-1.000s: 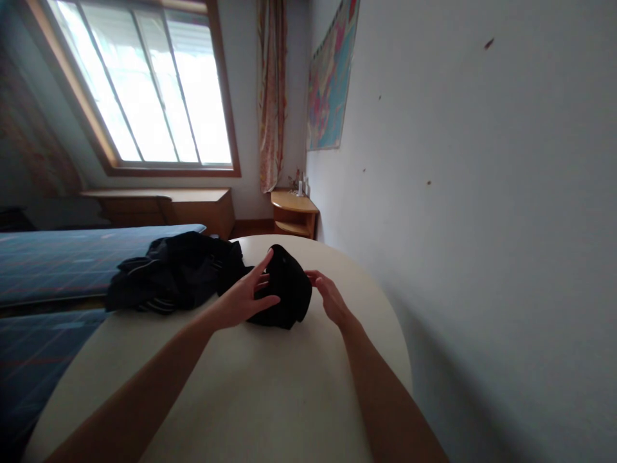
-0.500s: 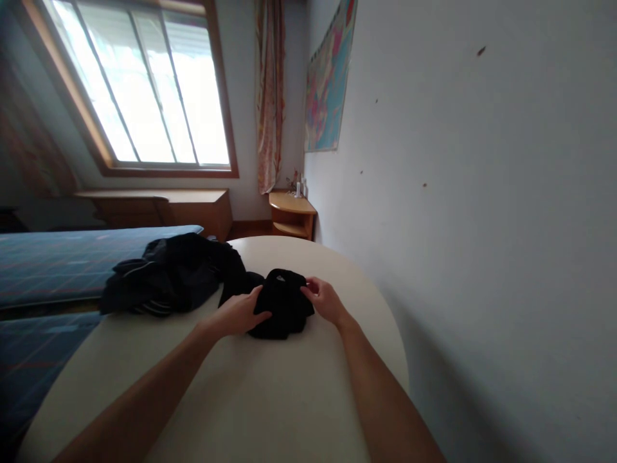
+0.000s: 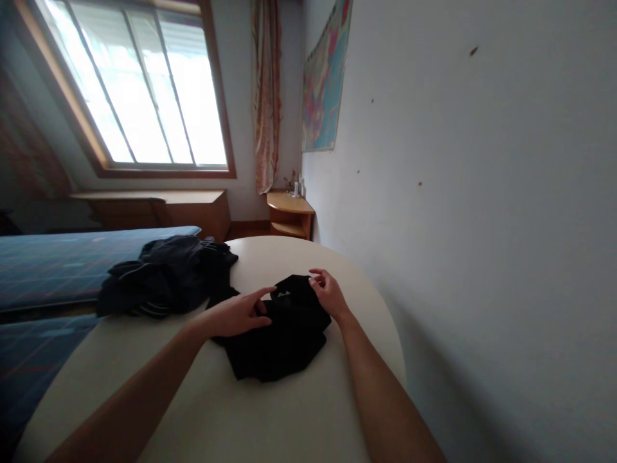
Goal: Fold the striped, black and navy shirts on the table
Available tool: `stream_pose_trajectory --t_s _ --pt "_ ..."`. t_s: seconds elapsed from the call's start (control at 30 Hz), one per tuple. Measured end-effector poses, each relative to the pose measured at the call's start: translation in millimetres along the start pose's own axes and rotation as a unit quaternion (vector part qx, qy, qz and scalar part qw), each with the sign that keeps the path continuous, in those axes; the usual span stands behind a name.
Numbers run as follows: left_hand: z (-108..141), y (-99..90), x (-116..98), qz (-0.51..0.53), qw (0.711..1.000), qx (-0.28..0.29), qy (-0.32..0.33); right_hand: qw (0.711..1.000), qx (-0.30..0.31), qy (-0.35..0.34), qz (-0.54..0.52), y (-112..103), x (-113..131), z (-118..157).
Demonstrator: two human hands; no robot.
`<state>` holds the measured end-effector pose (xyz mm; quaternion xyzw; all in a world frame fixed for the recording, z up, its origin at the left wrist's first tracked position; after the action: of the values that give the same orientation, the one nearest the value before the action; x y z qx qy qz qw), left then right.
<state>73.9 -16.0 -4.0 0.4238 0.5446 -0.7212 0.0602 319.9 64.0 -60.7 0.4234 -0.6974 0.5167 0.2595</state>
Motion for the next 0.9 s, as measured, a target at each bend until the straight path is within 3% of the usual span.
stream_pose_trajectory --t_s 0.1,0.2,0.37,0.5,0.6,0.67,0.73,0.83,0.9 --pt "0 11.1 0 -0.035 0.999 0.039 0.012 0.999 0.045 -0.013 0.020 4 -1 3" --pt "1 21.8 -2 -0.089 0.995 0.040 -0.020 0.994 0.095 -0.029 0.045 8 -1 6" --pt "6 26.1 -15 -0.131 0.989 0.046 -0.043 0.991 0.122 -0.021 0.047 9 1 7" --pt "10 24.3 -27 -0.102 0.990 0.092 -0.010 0.987 0.158 -0.011 0.011 8 5 9" --pt "12 16.1 -32 -0.041 0.993 0.113 0.023 0.989 0.144 -0.022 0.009 5 7 9" --pt "10 3.9 -32 -0.019 0.998 0.056 0.029 0.994 0.103 -0.023 0.012 2 7 6" --pt "8 -11.3 -28 -0.020 0.998 -0.055 0.015 0.998 0.054 -0.011 -0.006 -1 6 4" --pt "4 -29.1 -16 -0.045 0.972 -0.227 -0.043 0.998 0.007 0.029 -0.062 -2 6 1" --pt "2 -33.0 -5 -0.064 0.951 -0.289 -0.088 0.994 0.013 0.051 -0.095 1 9 2"
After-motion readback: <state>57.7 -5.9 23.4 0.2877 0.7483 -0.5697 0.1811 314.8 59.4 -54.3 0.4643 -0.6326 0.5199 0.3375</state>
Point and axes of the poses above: each hand's wrist, its own z-axis away from the middle knuckle, its own y-axis out of the palm, x = y × z, the point moved 3 cm from there along -z, towards the middle knuckle, and after that the axes turned 13 degrees about z, right-handed, at the moved point
